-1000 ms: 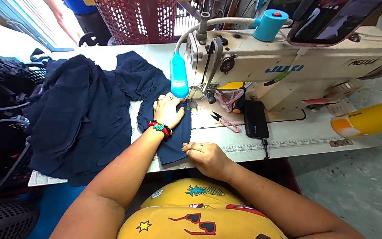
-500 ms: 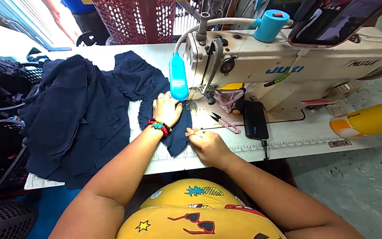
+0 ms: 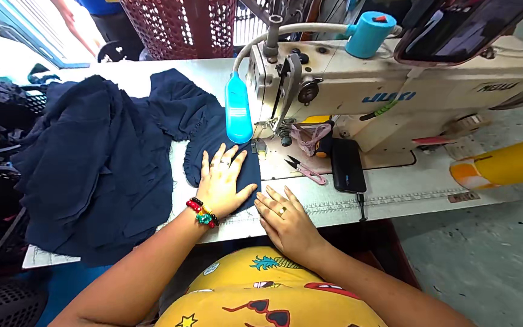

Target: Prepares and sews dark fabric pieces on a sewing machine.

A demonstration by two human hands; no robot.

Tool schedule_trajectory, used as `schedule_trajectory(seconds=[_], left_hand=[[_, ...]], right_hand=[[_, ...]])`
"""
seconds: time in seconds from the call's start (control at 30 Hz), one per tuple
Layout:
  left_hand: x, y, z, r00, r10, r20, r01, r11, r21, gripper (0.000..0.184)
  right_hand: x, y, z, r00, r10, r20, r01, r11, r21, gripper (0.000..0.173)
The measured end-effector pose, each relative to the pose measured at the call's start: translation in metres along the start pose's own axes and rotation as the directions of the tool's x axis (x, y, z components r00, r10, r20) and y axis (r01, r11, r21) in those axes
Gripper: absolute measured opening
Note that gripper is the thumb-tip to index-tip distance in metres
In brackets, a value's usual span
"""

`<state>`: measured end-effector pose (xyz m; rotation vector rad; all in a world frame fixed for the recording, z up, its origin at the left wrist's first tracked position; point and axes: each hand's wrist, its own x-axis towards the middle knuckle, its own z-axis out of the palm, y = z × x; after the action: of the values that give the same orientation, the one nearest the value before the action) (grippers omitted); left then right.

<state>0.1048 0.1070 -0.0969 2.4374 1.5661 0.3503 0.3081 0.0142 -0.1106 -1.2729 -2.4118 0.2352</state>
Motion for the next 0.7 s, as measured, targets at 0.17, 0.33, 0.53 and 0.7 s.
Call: schedule_trajectory(seconds=[0.17, 0.33, 0.53, 0.7], left_hand=[[0.002, -0.002, 0.001, 0.998, -0.059, 0.023, 0.060, 0.998, -0.015, 0.087], [0.004, -0.002, 0.000, 0.997, -0.061, 0.049, 0.061, 0.998, 0.008, 0.083], [0.011, -0.004, -0.002, 0.996, -0.075, 0.045, 0.075, 0.997, 0.012, 0.080], [0.017, -0.006, -0.003, 0.996, -0.083, 0.033, 0.083, 0.996, 0.013, 0.078]], right_hand=[[-0.008, 0.035, -0.025, 0.974, 0.088, -0.211, -0.083, 0.996, 0.031, 0.039], [-0.035, 0.131, -0.093, 0.769, 0.383, -0.512, -0.524, 0.836, -0.162, 0.046], [-0.064, 0.203, -0.099, 0.739, 0.456, -0.497, -0.634, 0.720, -0.282, 0.062], [-0.065, 0.203, -0.087, 0.713, 0.429, -0.555, -0.633, 0.734, -0.246, 0.072]])
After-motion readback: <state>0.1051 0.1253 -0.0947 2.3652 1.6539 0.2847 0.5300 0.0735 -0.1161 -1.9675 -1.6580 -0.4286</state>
